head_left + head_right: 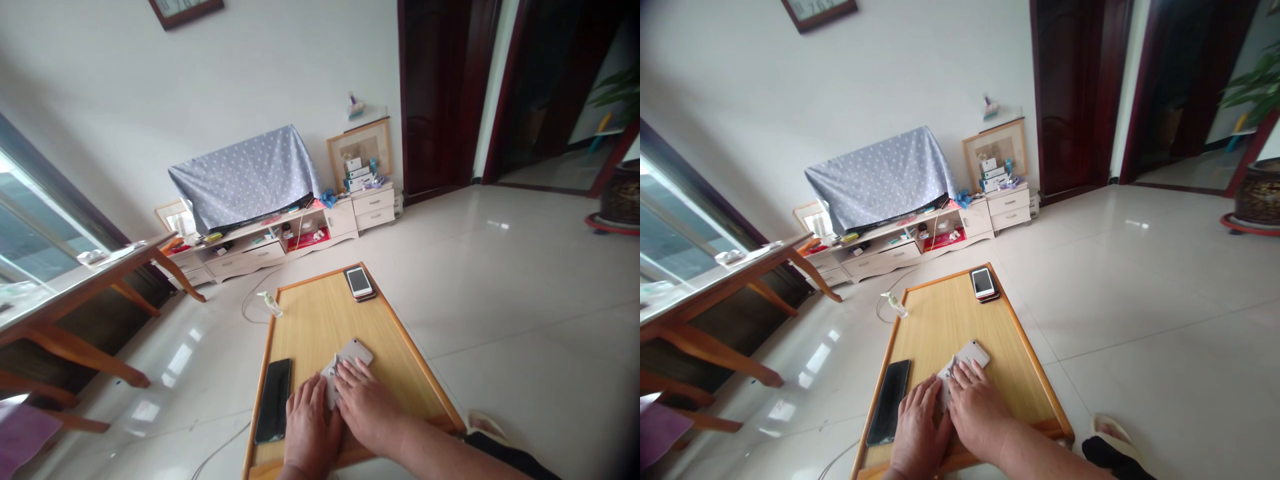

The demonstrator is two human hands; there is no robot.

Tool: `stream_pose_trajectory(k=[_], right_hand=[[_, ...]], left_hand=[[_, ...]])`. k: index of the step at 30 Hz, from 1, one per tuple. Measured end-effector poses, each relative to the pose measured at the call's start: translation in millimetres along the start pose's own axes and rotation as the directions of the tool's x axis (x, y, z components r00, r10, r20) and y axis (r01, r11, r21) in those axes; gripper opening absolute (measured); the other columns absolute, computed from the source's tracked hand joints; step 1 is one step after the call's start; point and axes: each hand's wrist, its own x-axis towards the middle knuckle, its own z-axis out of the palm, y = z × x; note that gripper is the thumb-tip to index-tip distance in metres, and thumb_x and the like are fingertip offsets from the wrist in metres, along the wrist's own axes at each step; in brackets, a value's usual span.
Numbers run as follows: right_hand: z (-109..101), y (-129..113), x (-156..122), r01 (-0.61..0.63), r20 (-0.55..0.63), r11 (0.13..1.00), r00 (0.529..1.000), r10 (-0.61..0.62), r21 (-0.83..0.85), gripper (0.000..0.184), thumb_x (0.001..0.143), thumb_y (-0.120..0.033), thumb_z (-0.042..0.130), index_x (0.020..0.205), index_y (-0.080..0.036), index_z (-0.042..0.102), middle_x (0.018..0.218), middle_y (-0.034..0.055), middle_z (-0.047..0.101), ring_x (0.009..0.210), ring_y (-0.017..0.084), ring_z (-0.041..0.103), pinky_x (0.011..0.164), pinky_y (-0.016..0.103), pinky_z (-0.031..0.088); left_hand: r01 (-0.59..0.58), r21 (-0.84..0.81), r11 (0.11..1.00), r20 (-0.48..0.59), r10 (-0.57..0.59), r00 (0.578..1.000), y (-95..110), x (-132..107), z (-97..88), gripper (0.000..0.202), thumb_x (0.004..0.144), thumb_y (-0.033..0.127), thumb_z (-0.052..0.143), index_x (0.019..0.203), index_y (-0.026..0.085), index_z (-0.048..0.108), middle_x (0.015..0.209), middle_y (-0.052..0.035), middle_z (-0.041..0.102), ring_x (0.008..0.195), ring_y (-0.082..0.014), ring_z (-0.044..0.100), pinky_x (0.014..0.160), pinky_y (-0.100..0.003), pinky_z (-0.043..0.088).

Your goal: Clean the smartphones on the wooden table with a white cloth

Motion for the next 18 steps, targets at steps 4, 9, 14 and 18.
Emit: stream_pose_trajectory(k=[4, 9, 14, 18], right_hand=[[-10, 18, 11, -0.100, -0.022, 0.995, 0.995, 0.099, -0.019, 0.051, 0.105, -0.034, 0.031, 0.149, -0.016, 0.050, 0.154, 0.0139, 0.046, 0.147, 0.026, 0.036, 0.125, 0.051, 0.017], [-9, 24, 17, -0.180, -0.041, 0.982, 0.983, 0.178, -0.058, 0.054, 0.104, -0.035, 0.034, 0.150, -0.010, 0.047, 0.156, 0.0177, 0.043, 0.149, 0.029, 0.033, 0.124, 0.051, 0.019], [6, -5, 6, 0.024, -0.027, 0.999, 0.999, -0.025, -0.034, 0.050, 0.105, -0.032, 0.034, 0.148, -0.013, 0.050, 0.154, 0.0147, 0.047, 0.146, 0.026, 0.038, 0.125, 0.047, 0.020], [-4, 12, 16, -0.088, -0.048, 0.996, 0.995, 0.086, -0.023, 0.051, 0.105, -0.035, 0.032, 0.149, -0.016, 0.049, 0.155, 0.0138, 0.046, 0.147, 0.027, 0.037, 0.124, 0.051, 0.019]], left_hand=[[-0.009, -0.007, 1.000, -0.009, 0.009, 1.000, 0, 0, 1.4, 0.045, 0.086, 0.032, 0.057, 0.129, 0.020, 0.064, 0.140, -0.0117, 0.062, 0.132, -0.0279, 0.053, 0.112, -0.047, 0.037], [0.013, -0.001, 1.000, -0.007, -0.013, 1.000, -1, -1, 3.4, 0.046, 0.086, 0.031, 0.056, 0.130, 0.019, 0.064, 0.141, -0.0120, 0.061, 0.132, -0.0275, 0.052, 0.112, -0.046, 0.037], [0.010, 0.000, 1.000, 0.034, -0.010, 0.999, 0, 2, 1.0, 0.049, 0.086, 0.032, 0.056, 0.134, 0.021, 0.061, 0.142, -0.0094, 0.060, 0.134, -0.0257, 0.051, 0.114, -0.044, 0.035], [0.024, 0.014, 1.000, 0.032, -0.024, 0.999, 2, 1, 0.3, 0.049, 0.087, 0.033, 0.055, 0.133, 0.020, 0.062, 0.143, -0.0095, 0.060, 0.134, -0.0260, 0.050, 0.114, -0.043, 0.036]])
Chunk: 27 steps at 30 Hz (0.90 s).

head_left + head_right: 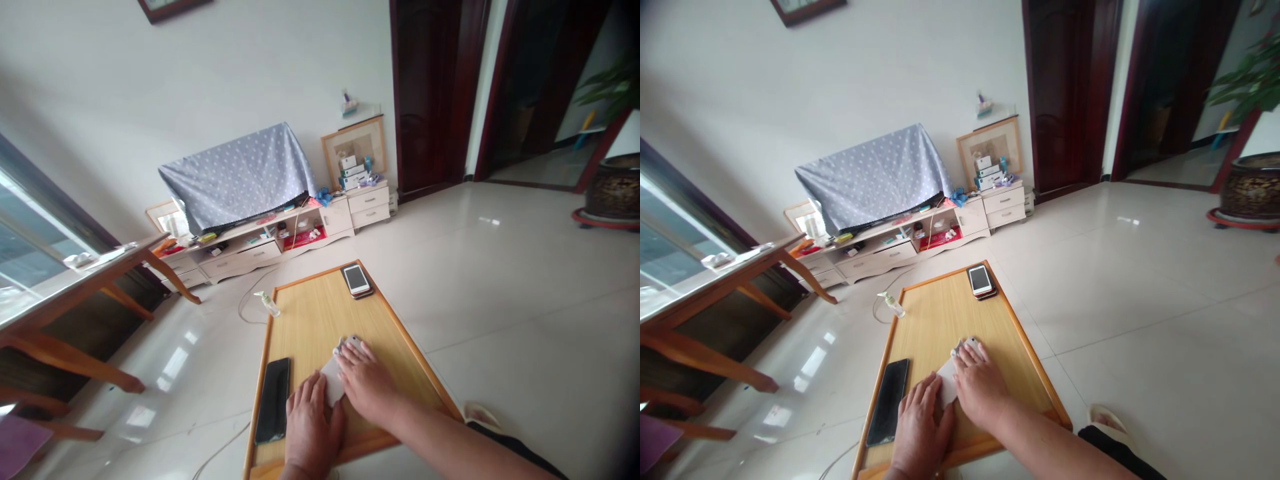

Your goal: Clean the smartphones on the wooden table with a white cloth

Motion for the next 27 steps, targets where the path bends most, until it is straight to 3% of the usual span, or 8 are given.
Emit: stream_pose_trajectory(k=[3, 5, 11, 16, 18, 24, 27], right_hand=[[-6, 15, 9, -0.112, 0.000, 0.993, 0.994, 0.112, -0.023, 0.055, 0.104, -0.035, 0.032, 0.151, -0.011, 0.045, 0.157, 0.0164, 0.042, 0.149, 0.030, 0.032, 0.123, 0.054, 0.018], [-4, 13, 7, -0.111, 0.001, 0.993, 0.994, 0.112, -0.027, 0.055, 0.104, -0.036, 0.033, 0.152, -0.010, 0.044, 0.158, 0.0168, 0.040, 0.150, 0.031, 0.030, 0.124, 0.053, 0.018], [2, -9, -6, 0.096, 0.028, 0.995, 0.995, -0.096, 0.014, 0.052, 0.106, -0.036, 0.030, 0.149, -0.015, 0.049, 0.155, 0.0133, 0.045, 0.148, 0.025, 0.035, 0.125, 0.047, 0.016], [-10, 13, 13, -0.133, 0.028, 0.991, 0.991, 0.134, -0.033, 0.054, 0.104, -0.033, 0.030, 0.152, -0.012, 0.045, 0.157, 0.0170, 0.041, 0.150, 0.029, 0.030, 0.124, 0.054, 0.014], [-11, 13, 14, -0.156, 0.039, 0.987, 0.987, 0.158, -0.037, 0.056, 0.104, -0.034, 0.030, 0.153, -0.010, 0.042, 0.158, 0.0181, 0.039, 0.151, 0.030, 0.027, 0.124, 0.055, 0.012], [-9, -17, -3, 0.077, 0.124, 0.992, 0.988, -0.088, 0.095, 0.054, 0.107, -0.040, 0.023, 0.153, -0.022, 0.043, 0.158, 0.0106, 0.042, 0.150, 0.026, 0.031, 0.124, 0.057, 0.004], [-15, -7, 7, -0.020, 0.124, 0.998, 0.992, 0.012, 0.066, 0.052, 0.106, -0.039, 0.025, 0.152, -0.025, 0.044, 0.159, 0.0087, 0.041, 0.151, 0.029, 0.028, 0.122, 0.062, 0.002]], left_hand=[[-0.009, 0.003, 1.000, -0.003, 0.009, 1.000, -3, -1, 3.7, 0.049, 0.086, 0.033, 0.056, 0.133, 0.020, 0.062, 0.143, -0.0097, 0.059, 0.133, -0.0267, 0.051, 0.113, -0.044, 0.036], [-0.013, 0.001, 1.000, -0.007, 0.013, 1.000, -6, -1, 6.6, 0.050, 0.086, 0.034, 0.056, 0.133, 0.020, 0.061, 0.143, -0.0099, 0.059, 0.133, -0.0270, 0.051, 0.114, -0.045, 0.035], [-0.015, -0.016, 1.000, 0.002, 0.015, 1.000, -5, 0, 5.1, 0.049, 0.087, 0.036, 0.056, 0.134, 0.022, 0.061, 0.143, -0.0094, 0.060, 0.134, -0.0267, 0.050, 0.114, -0.044, 0.036], [-0.004, -0.003, 1.000, -0.016, 0.004, 1.000, -3, -1, 3.9, 0.047, 0.086, 0.033, 0.056, 0.131, 0.020, 0.062, 0.143, -0.0106, 0.059, 0.133, -0.0272, 0.051, 0.113, -0.045, 0.036], [-0.007, -0.006, 1.000, -0.013, 0.007, 1.000, -4, -1, 5.7, 0.048, 0.086, 0.033, 0.056, 0.132, 0.021, 0.062, 0.143, -0.0103, 0.059, 0.133, -0.0270, 0.051, 0.113, -0.045, 0.036], [-0.016, -0.029, 0.999, 0.002, 0.016, 1.000, -2, 0, 2.6, 0.050, 0.087, 0.034, 0.056, 0.136, 0.024, 0.060, 0.143, -0.0084, 0.059, 0.134, -0.0261, 0.051, 0.113, -0.044, 0.036], [0.001, -0.016, 1.000, -0.006, -0.001, 1.000, 1, -1, 0.1, 0.048, 0.086, 0.033, 0.056, 0.133, 0.022, 0.062, 0.142, -0.0097, 0.060, 0.133, -0.0269, 0.051, 0.113, -0.044, 0.036]])
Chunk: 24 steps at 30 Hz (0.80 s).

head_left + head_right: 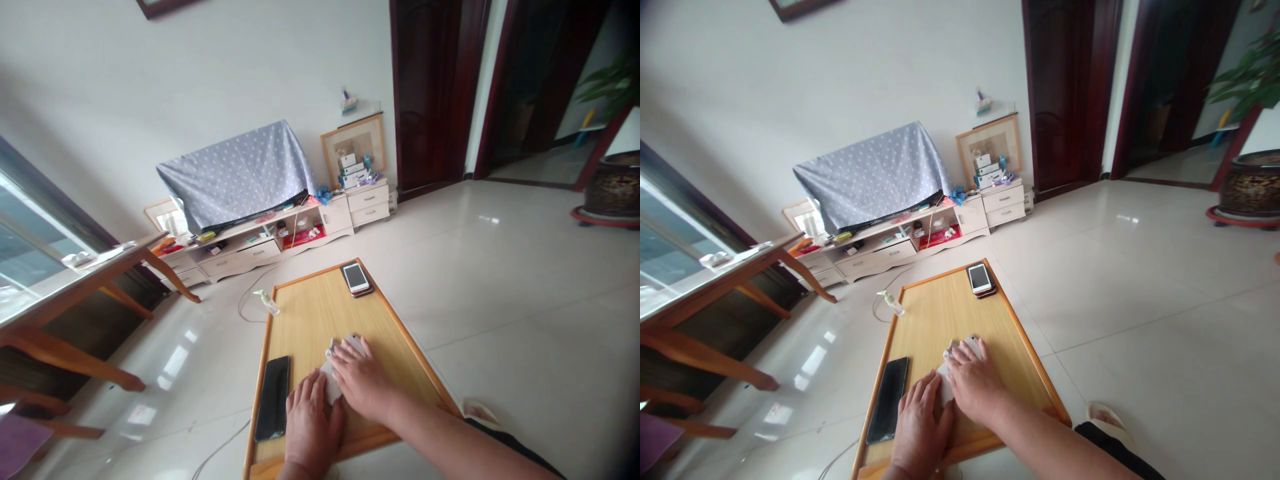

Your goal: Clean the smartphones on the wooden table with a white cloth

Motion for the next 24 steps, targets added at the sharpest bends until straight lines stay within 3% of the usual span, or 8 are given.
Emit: stream_pose_trajectory(k=[3, 5, 10, 12, 16, 18, 20, 24], right_hand=[[-7, 16, 13, -0.153, -0.011, 0.987, 0.988, 0.153, -0.048, 0.054, 0.104, -0.039, 0.028, 0.153, -0.022, 0.043, 0.161, 0.0114, 0.037, 0.153, 0.033, 0.021, 0.120, 0.066, 0.002], [-6, 17, 15, -0.174, -0.015, 0.983, 0.985, 0.173, -0.061, 0.055, 0.104, -0.038, 0.029, 0.154, -0.019, 0.040, 0.162, 0.0135, 0.035, 0.153, 0.033, 0.018, 0.120, 0.066, 0.001], [6, -6, 1, 0.032, 0.008, 0.999, 0.999, -0.032, 0.003, 0.054, 0.106, -0.038, 0.024, 0.154, -0.023, 0.040, 0.162, 0.0110, 0.036, 0.152, 0.027, 0.024, 0.122, 0.060, -0.003], [6, -6, 2, 0.049, 0.010, 0.999, 0.999, -0.050, 0.012, 0.052, 0.106, -0.038, 0.022, 0.153, -0.026, 0.042, 0.161, 0.0089, 0.039, 0.152, 0.026, 0.025, 0.122, 0.060, -0.004], [-1, 13, 19, -0.173, -0.010, 0.984, 0.985, 0.173, -0.038, 0.054, 0.104, -0.036, 0.028, 0.154, -0.022, 0.041, 0.162, 0.0118, 0.035, 0.152, 0.032, 0.023, 0.119, 0.067, -0.001], [-1, 17, 24, -0.226, -0.023, 0.972, 0.974, 0.225, -0.061, 0.055, 0.103, -0.036, 0.030, 0.155, -0.017, 0.039, 0.162, 0.0146, 0.033, 0.152, 0.034, 0.022, 0.119, 0.068, -0.001], [2, 12, 21, -0.188, -0.024, 0.980, 0.982, 0.187, -0.062, 0.057, 0.103, -0.036, 0.031, 0.155, -0.014, 0.038, 0.162, 0.0165, 0.032, 0.152, 0.033, 0.022, 0.120, 0.066, -0.002], [10, -12, 7, 0.051, 0.009, 0.999, 0.999, -0.051, -0.008, 0.055, 0.105, -0.036, 0.025, 0.156, -0.019, 0.036, 0.162, 0.0134, 0.034, 0.153, 0.027, 0.022, 0.122, 0.061, -0.005]], left_hand=[[0.002, 0.010, 1.000, -0.001, -0.002, 1.000, -3, -1, 2.1, 0.048, 0.085, 0.032, 0.056, 0.132, 0.020, 0.062, 0.143, -0.0102, 0.059, 0.133, -0.0269, 0.051, 0.114, -0.044, 0.036], [-0.006, 0.009, 1.000, 0.007, 0.006, 1.000, -6, -1, 4.5, 0.049, 0.086, 0.033, 0.056, 0.133, 0.021, 0.061, 0.143, -0.0098, 0.059, 0.134, -0.0263, 0.050, 0.114, -0.044, 0.035], [-0.011, -0.002, 1.000, 0.019, 0.011, 1.000, -4, 1, 2.8, 0.049, 0.088, 0.036, 0.055, 0.135, 0.023, 0.060, 0.144, -0.0081, 0.059, 0.134, -0.0249, 0.050, 0.114, -0.043, 0.035], [-0.005, 0.001, 1.000, 0.018, 0.005, 1.000, -1, 1, 0.5, 0.049, 0.088, 0.035, 0.054, 0.135, 0.022, 0.060, 0.144, -0.0084, 0.059, 0.134, -0.0251, 0.050, 0.114, -0.043, 0.035], [0.009, 0.017, 1.000, 0.017, -0.009, 1.000, -1, 0, 1.3, 0.049, 0.086, 0.033, 0.055, 0.133, 0.019, 0.061, 0.144, -0.0103, 0.058, 0.135, -0.0267, 0.049, 0.115, -0.044, 0.034], [0.004, 0.014, 1.000, 0.021, -0.004, 1.000, -4, 0, 3.9, 0.050, 0.086, 0.033, 0.055, 0.134, 0.020, 0.061, 0.144, -0.0100, 0.058, 0.135, -0.0267, 0.049, 0.115, -0.044, 0.034], [-0.001, 0.006, 1.000, 0.027, 0.000, 1.000, -7, 1, 5.4, 0.050, 0.086, 0.034, 0.055, 0.133, 0.021, 0.061, 0.145, -0.0099, 0.058, 0.135, -0.0269, 0.050, 0.115, -0.044, 0.034], [-0.019, -0.014, 1.000, 0.023, 0.019, 1.000, -6, 2, 3.7, 0.051, 0.087, 0.038, 0.056, 0.136, 0.023, 0.059, 0.145, -0.0093, 0.057, 0.135, -0.0263, 0.049, 0.114, -0.043, 0.035]])
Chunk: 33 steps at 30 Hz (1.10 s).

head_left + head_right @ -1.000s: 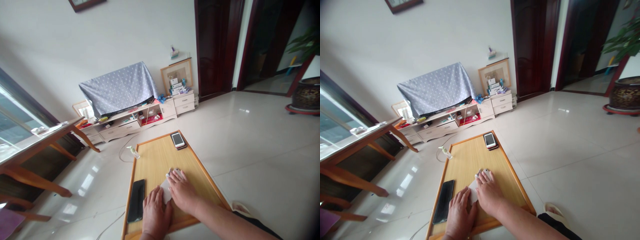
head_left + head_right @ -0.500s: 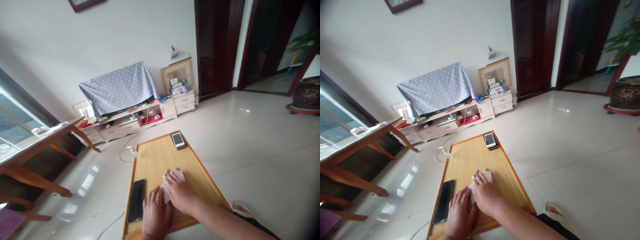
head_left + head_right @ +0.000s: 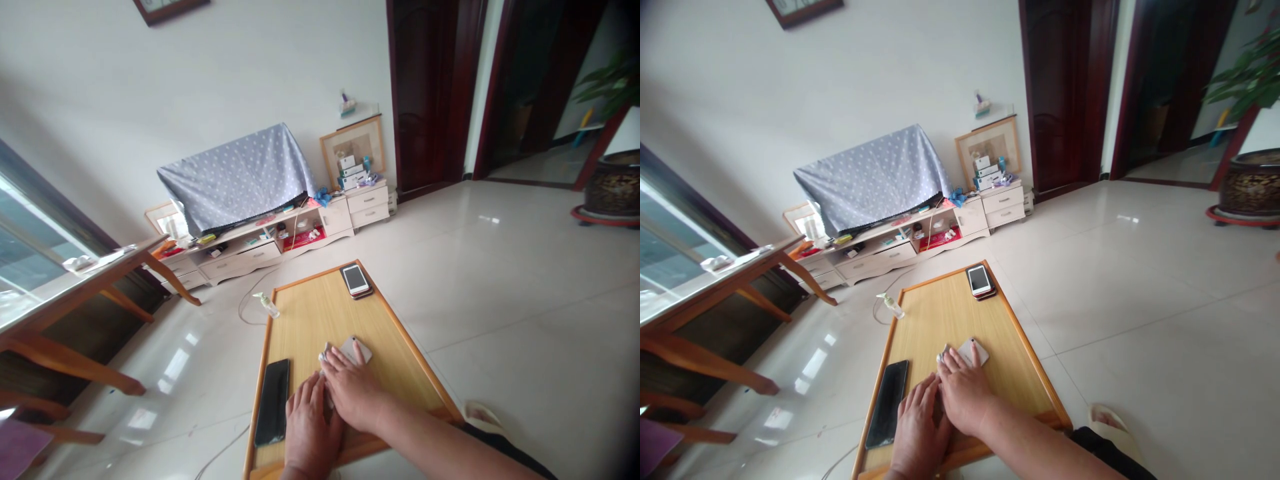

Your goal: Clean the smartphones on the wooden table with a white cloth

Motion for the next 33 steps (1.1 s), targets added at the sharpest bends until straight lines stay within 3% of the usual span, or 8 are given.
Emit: stream_pose_trajectory(k=[3, 7, 9, 16, 23, 26, 31, 33], right_hand=[[-2, -1, 0, 0.016, 0.009, 1.000, 1.000, -0.016, 0.005, 0.053, 0.105, -0.037, 0.024, 0.154, -0.024, 0.040, 0.161, 0.0107, 0.037, 0.153, 0.028, 0.023, 0.121, 0.064, -0.005], [-10, 19, 11, -0.194, -0.036, 0.980, 0.981, 0.192, -0.052, 0.055, 0.103, -0.037, 0.031, 0.155, -0.021, 0.040, 0.161, 0.0134, 0.036, 0.152, 0.036, 0.021, 0.117, 0.071, -0.007], [-12, 22, 10, -0.228, -0.038, 0.972, 0.973, 0.226, -0.053, 0.056, 0.102, -0.036, 0.032, 0.155, -0.019, 0.039, 0.161, 0.0142, 0.037, 0.152, 0.037, 0.019, 0.116, 0.072, -0.006], [-9, -2, -16, 0.024, 0.024, 0.999, 0.999, -0.024, 0.023, 0.053, 0.104, -0.036, 0.028, 0.155, -0.028, 0.038, 0.163, 0.0091, 0.034, 0.152, 0.031, 0.024, 0.119, 0.068, -0.003], [-24, 31, -7, -0.214, -0.018, 0.976, 0.977, 0.213, -0.028, 0.056, 0.101, -0.034, 0.034, 0.155, -0.023, 0.038, 0.161, 0.0114, 0.038, 0.152, 0.036, 0.020, 0.116, 0.072, -0.005], [-25, 26, -18, -0.181, -0.037, 0.982, 0.983, 0.179, -0.050, 0.055, 0.102, -0.035, 0.033, 0.154, -0.021, 0.042, 0.159, 0.0130, 0.040, 0.152, 0.035, 0.020, 0.117, 0.070, -0.008], [-25, 4, -45, -0.007, -0.003, 1.000, 1.000, 0.007, 0.002, 0.054, 0.103, -0.043, 0.031, 0.151, -0.021, 0.045, 0.157, 0.0122, 0.043, 0.151, 0.035, 0.024, 0.119, 0.069, -0.008], [-30, 5, -47, -0.009, -0.001, 1.000, 1.000, 0.009, 0.017, 0.053, 0.103, -0.042, 0.032, 0.151, -0.022, 0.046, 0.157, 0.0113, 0.043, 0.151, 0.035, 0.023, 0.118, 0.069, -0.007]], left_hand=[[-0.003, 0.002, 1.000, -0.010, 0.003, 1.000, 1, 0, 0.1, 0.052, 0.087, 0.036, 0.056, 0.137, 0.023, 0.059, 0.145, -0.0093, 0.057, 0.135, -0.0260, 0.049, 0.114, -0.043, 0.035], [0.012, 0.023, 1.000, -0.015, -0.011, 1.000, -2, -1, 5.3, 0.050, 0.086, 0.035, 0.055, 0.134, 0.021, 0.061, 0.144, -0.0102, 0.058, 0.135, -0.0268, 0.050, 0.114, -0.044, 0.035], [0.011, 0.025, 1.000, -0.017, -0.010, 1.000, -4, -1, 6.4, 0.050, 0.086, 0.034, 0.055, 0.134, 0.020, 0.060, 0.144, -0.0101, 0.058, 0.134, -0.0265, 0.050, 0.115, -0.043, 0.035], [0.003, -0.006, 1.000, 0.015, -0.003, 1.000, 3, 2, -1.8, 0.053, 0.087, 0.037, 0.056, 0.139, 0.025, 0.057, 0.146, -0.0089, 0.057, 0.135, -0.0265, 0.050, 0.114, -0.044, 0.035], [0.017, 0.040, 0.999, -0.033, -0.016, 0.999, 11, 0, -1.3, 0.046, 0.088, 0.033, 0.055, 0.132, 0.021, 0.062, 0.143, -0.0101, 0.059, 0.133, -0.0273, 0.051, 0.113, -0.044, 0.037], [0.000, 0.050, 0.999, -0.032, 0.002, 0.999, 10, 0, -0.2, 0.046, 0.089, 0.035, 0.054, 0.133, 0.020, 0.061, 0.143, -0.0106, 0.059, 0.133, -0.0270, 0.051, 0.112, -0.044, 0.037], [-0.001, 0.045, 0.999, -0.012, 0.001, 1.000, 5, 1, 3.0, 0.050, 0.091, 0.042, 0.054, 0.136, 0.022, 0.058, 0.144, -0.0103, 0.058, 0.134, -0.0274, 0.050, 0.111, -0.045, 0.038], [0.000, 0.046, 0.999, -0.019, 0.001, 1.000, 5, 2, 4.6, 0.050, 0.091, 0.043, 0.053, 0.136, 0.022, 0.058, 0.144, -0.0102, 0.058, 0.133, -0.0275, 0.051, 0.111, -0.045, 0.038]])
